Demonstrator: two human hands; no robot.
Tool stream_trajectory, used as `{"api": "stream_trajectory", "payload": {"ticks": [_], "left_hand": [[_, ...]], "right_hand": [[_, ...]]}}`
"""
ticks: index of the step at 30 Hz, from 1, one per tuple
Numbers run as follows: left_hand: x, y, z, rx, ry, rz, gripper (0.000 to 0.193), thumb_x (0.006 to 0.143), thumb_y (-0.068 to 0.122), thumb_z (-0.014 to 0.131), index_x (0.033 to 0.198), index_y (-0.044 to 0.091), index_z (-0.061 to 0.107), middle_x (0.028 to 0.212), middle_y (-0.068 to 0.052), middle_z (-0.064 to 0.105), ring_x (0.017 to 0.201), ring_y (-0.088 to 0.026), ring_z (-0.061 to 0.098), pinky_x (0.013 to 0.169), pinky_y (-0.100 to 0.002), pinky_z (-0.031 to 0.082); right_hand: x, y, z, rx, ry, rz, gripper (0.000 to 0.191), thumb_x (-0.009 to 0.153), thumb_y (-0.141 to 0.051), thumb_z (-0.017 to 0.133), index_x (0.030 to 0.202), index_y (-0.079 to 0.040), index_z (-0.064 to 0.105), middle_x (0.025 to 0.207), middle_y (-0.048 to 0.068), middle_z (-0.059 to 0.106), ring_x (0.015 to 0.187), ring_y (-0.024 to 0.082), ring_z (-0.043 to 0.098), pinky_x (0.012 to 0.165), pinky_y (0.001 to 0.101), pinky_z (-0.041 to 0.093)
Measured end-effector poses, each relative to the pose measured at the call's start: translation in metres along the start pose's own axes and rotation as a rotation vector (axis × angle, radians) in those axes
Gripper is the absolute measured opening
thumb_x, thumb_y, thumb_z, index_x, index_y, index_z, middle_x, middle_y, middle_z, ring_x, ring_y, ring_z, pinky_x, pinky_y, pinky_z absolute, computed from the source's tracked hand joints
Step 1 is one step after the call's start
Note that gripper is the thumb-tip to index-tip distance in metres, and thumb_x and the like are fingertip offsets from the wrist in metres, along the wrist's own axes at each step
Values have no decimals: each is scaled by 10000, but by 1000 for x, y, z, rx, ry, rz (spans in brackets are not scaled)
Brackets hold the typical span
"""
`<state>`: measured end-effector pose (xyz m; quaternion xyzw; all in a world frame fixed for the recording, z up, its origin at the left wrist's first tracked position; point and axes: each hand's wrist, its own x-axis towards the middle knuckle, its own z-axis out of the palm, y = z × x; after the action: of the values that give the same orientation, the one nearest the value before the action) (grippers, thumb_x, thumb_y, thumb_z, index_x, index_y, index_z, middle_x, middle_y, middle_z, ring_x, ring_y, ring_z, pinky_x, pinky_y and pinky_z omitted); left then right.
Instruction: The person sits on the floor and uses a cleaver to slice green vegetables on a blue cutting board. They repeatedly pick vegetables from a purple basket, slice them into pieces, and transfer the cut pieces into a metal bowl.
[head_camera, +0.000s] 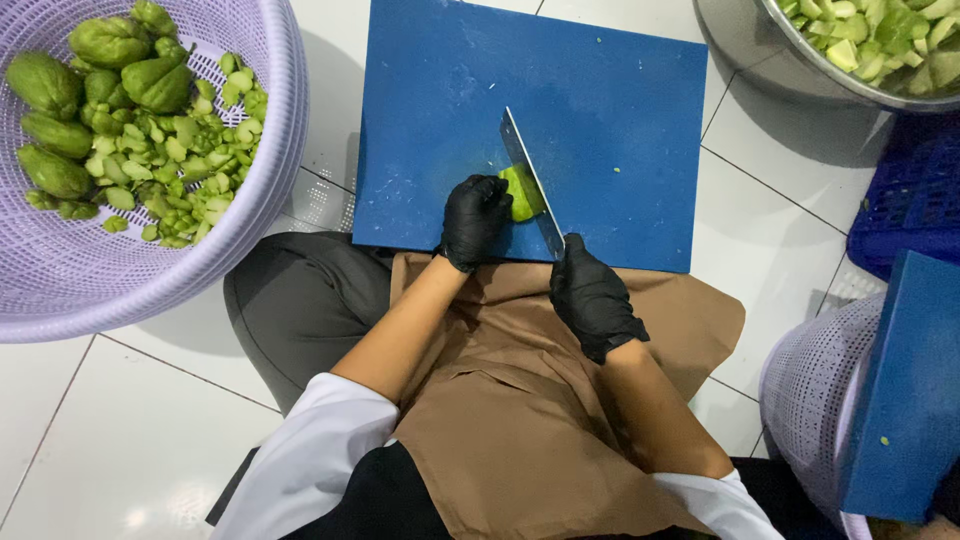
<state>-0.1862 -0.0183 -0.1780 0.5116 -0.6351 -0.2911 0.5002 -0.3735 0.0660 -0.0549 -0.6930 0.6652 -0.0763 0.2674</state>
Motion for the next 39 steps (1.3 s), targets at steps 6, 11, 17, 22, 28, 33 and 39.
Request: {"api": "stream_trajectory", "payload": {"ticks": [6, 11, 17, 22, 28, 33, 39], "left_hand": [[-3, -4, 3, 78, 17, 33, 246, 770, 33, 732, 1015, 13, 755, 985, -199, 725, 913, -382, 697, 804, -436, 573], [-10, -2, 19, 115, -107, 142, 41, 773, 55, 740, 810, 45, 724, 875, -179, 708, 877, -408, 675, 821, -473, 532], [32, 24, -29, 129, 226, 40, 273, 923, 75, 641, 1189, 16, 657, 1103, -186, 710, 1040, -383, 656, 950, -463, 508], [115, 71, -53, 229, 352, 277, 382, 1092, 192, 589, 1460, 97, 548, 1547, -176, 527, 1499, -368, 429, 1284, -457, 338], [178, 76, 9, 506, 35, 450, 569, 1051, 329, 580, 1510, 10, 473, 1559, -234, 452, 1468, -427, 390, 1236, -553, 228], [175, 22, 45, 570, -205, 280, 576, 958, 374, 602, 1400, 12, 534, 1449, -255, 541, 1393, -457, 432, 1168, -601, 202], [121, -4, 8, -1, 139, 130, 375, 1022, 175, 530, 1376, 70, 594, 1335, -123, 681, 1333, -298, 620, 1184, -438, 467]], "right_hand": [[20, 5, 11, -25, -34, 9, 331, 969, -142, 548, 1235, 48, 496, 767, 275, 661, 710, 450, 663, 628, 544, 501], [75, 6, 39, -63, 63, -31, 332, 991, -148, 540, 1244, 65, 499, 806, 294, 670, 743, 481, 662, 648, 574, 506], [95, 19, 37, -45, 46, -88, 265, 951, -170, 549, 1110, 38, 509, 794, 301, 664, 745, 486, 662, 665, 574, 514], [79, 12, 40, -132, 32, 22, 213, 978, -176, 530, 1114, -13, 517, 784, 286, 662, 738, 478, 667, 649, 580, 513], [69, 22, 52, -225, 127, -124, 388, 959, -185, 552, 1259, 55, 497, 753, 279, 660, 661, 452, 661, 591, 556, 519], [65, 24, 68, -72, 98, -25, 391, 943, -197, 561, 1238, 56, 518, 765, 286, 665, 687, 466, 660, 606, 557, 517], [71, 37, 65, 14, 186, -46, 251, 996, -213, 580, 1129, 1, 584, 801, 268, 671, 735, 463, 653, 635, 537, 520]]}}
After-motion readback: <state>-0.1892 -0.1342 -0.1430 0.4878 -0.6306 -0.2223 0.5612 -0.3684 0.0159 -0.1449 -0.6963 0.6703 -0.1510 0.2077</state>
